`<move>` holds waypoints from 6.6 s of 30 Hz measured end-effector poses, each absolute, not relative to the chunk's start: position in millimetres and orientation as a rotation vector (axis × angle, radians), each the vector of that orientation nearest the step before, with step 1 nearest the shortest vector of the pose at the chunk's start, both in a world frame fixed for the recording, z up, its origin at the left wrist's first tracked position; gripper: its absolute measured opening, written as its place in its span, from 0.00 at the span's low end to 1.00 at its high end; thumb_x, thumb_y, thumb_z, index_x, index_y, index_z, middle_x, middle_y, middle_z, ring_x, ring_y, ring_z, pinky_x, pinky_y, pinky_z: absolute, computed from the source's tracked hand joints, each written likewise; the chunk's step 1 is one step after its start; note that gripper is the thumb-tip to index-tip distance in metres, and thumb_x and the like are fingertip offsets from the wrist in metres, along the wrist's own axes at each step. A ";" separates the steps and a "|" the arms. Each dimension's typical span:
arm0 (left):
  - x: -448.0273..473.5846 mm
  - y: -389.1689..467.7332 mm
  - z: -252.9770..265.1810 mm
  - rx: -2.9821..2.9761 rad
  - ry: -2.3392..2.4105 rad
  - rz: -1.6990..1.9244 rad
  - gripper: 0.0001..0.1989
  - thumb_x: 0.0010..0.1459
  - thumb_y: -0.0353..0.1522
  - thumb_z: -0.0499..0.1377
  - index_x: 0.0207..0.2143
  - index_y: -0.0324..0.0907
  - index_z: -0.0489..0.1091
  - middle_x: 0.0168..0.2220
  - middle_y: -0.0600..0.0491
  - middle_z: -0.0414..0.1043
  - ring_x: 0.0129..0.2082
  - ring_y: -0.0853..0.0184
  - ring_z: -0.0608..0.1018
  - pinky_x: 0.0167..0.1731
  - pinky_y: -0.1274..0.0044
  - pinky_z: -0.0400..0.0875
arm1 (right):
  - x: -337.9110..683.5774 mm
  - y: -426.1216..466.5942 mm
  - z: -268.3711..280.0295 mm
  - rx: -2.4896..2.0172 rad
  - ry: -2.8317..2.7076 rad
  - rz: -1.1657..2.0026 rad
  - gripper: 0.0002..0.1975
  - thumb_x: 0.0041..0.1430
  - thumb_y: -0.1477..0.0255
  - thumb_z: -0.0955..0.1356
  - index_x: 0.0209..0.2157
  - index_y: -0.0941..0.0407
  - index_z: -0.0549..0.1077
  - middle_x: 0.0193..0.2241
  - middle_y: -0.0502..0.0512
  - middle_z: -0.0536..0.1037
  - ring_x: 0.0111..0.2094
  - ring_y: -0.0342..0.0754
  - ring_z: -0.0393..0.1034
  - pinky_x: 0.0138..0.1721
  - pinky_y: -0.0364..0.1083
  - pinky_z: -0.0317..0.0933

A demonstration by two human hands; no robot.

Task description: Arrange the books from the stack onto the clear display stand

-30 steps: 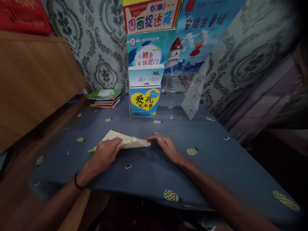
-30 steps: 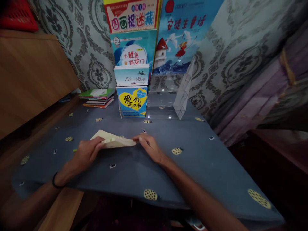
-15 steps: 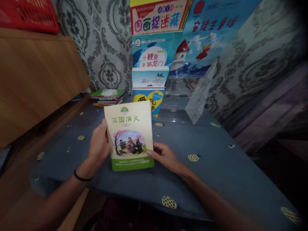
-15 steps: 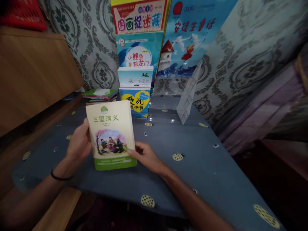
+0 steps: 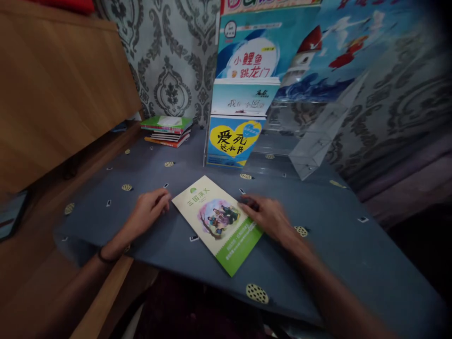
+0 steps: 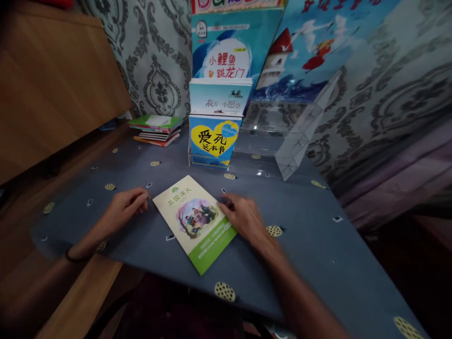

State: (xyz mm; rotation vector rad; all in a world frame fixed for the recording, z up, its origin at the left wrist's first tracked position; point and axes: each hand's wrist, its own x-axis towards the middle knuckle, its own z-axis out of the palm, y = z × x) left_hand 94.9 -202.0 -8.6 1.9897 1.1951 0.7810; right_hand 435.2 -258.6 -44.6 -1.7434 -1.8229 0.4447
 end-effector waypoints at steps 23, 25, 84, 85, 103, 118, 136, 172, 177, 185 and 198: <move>97.0 -238.5 -51.0 2.809 1.200 0.924 0.12 0.71 0.26 0.49 0.47 0.41 0.71 0.43 0.48 0.77 0.43 0.61 0.79 0.45 0.68 0.77 | 296.0 -220.0 -44.5 -1.003 -2.523 0.543 0.25 0.74 0.73 0.56 0.69 0.62 0.57 0.67 0.64 0.66 0.69 0.50 0.57 0.71 0.57 0.51; 100.0 -234.6 -51.9 2.812 1.194 0.946 0.14 0.71 0.26 0.49 0.52 0.41 0.70 0.48 0.46 0.77 0.48 0.60 0.78 0.49 0.66 0.76 | 300.4 -217.3 -43.8 -1.012 -2.470 0.595 0.25 0.75 0.71 0.54 0.70 0.59 0.56 0.67 0.62 0.66 0.69 0.48 0.57 0.71 0.57 0.52; 187.7 -138.1 -47.7 3.131 0.835 0.526 0.18 0.69 0.27 0.48 0.55 0.36 0.71 0.52 0.42 0.75 0.50 0.55 0.75 0.53 0.61 0.72 | 440.2 -285.9 -58.2 -1.433 -1.908 0.428 0.17 0.71 0.71 0.60 0.56 0.55 0.74 0.51 0.61 0.80 0.54 0.55 0.74 0.58 0.60 0.66; 188.0 -137.5 -47.5 3.126 0.823 0.534 0.18 0.69 0.28 0.47 0.55 0.36 0.71 0.52 0.42 0.75 0.49 0.55 0.75 0.53 0.61 0.72 | 441.7 -285.3 -57.8 -1.419 -1.919 0.445 0.17 0.71 0.71 0.61 0.56 0.55 0.74 0.52 0.61 0.80 0.55 0.55 0.73 0.58 0.60 0.66; 207.6 -158.6 -37.2 3.184 0.701 0.389 0.23 0.74 0.41 0.44 0.59 0.39 0.70 0.56 0.39 0.73 0.56 0.51 0.74 0.53 0.59 0.72 | 460.7 -281.0 -58.2 -1.429 -1.492 0.612 0.16 0.70 0.73 0.60 0.51 0.57 0.76 0.43 0.57 0.84 0.43 0.49 0.78 0.46 0.50 0.70; 224.6 -180.0 -32.3 3.173 0.558 0.367 0.22 0.74 0.41 0.44 0.61 0.45 0.69 0.57 0.42 0.73 0.59 0.50 0.74 0.54 0.57 0.72 | 462.5 -280.1 -63.2 -1.443 -1.894 0.530 0.17 0.67 0.73 0.66 0.57 0.55 0.73 0.60 0.63 0.72 0.64 0.55 0.62 0.64 0.62 0.59; 253.6 -227.0 -22.7 3.188 0.382 0.123 0.25 0.75 0.40 0.42 0.64 0.39 0.65 0.64 0.40 0.68 0.65 0.52 0.69 0.59 0.55 0.67 | 474.7 -276.7 -57.7 -1.304 -1.503 0.799 0.16 0.68 0.72 0.62 0.52 0.58 0.76 0.45 0.55 0.82 0.45 0.49 0.75 0.48 0.49 0.69; 146.9 -287.0 -34.0 3.106 0.374 0.277 0.23 0.71 0.28 0.49 0.67 0.45 0.60 0.66 0.49 0.66 0.68 0.58 0.65 0.68 0.57 0.57 | 413.4 -259.3 -40.0 -1.560 -2.178 0.344 0.20 0.70 0.66 0.64 0.59 0.58 0.70 0.58 0.67 0.73 0.60 0.61 0.66 0.61 0.63 0.62; 113.5 -277.7 -45.8 2.859 1.202 0.529 0.27 0.72 0.40 0.48 0.68 0.41 0.54 0.64 0.37 0.66 0.65 0.47 0.69 0.58 0.53 0.71 | 382.6 -245.2 -46.6 -1.659 -2.228 0.229 0.24 0.72 0.66 0.62 0.63 0.62 0.65 0.64 0.72 0.66 0.65 0.64 0.61 0.63 0.65 0.58; 123.5 -285.7 -57.4 2.462 1.326 0.610 0.33 0.71 0.44 0.49 0.72 0.44 0.44 0.69 0.34 0.56 0.70 0.44 0.59 0.62 0.49 0.64 | 381.9 -246.2 -49.7 -1.640 -2.215 0.275 0.24 0.71 0.65 0.62 0.63 0.62 0.66 0.64 0.73 0.67 0.65 0.63 0.60 0.64 0.63 0.57; 155.0 -251.8 -39.4 1.638 1.096 0.928 0.30 0.68 0.39 0.51 0.68 0.39 0.49 0.72 0.37 0.53 0.70 0.56 0.61 0.66 0.63 0.64 | 359.5 -275.8 -54.7 -1.727 -2.152 0.131 0.24 0.68 0.65 0.65 0.62 0.61 0.69 0.70 0.75 0.56 0.72 0.72 0.45 0.66 0.72 0.49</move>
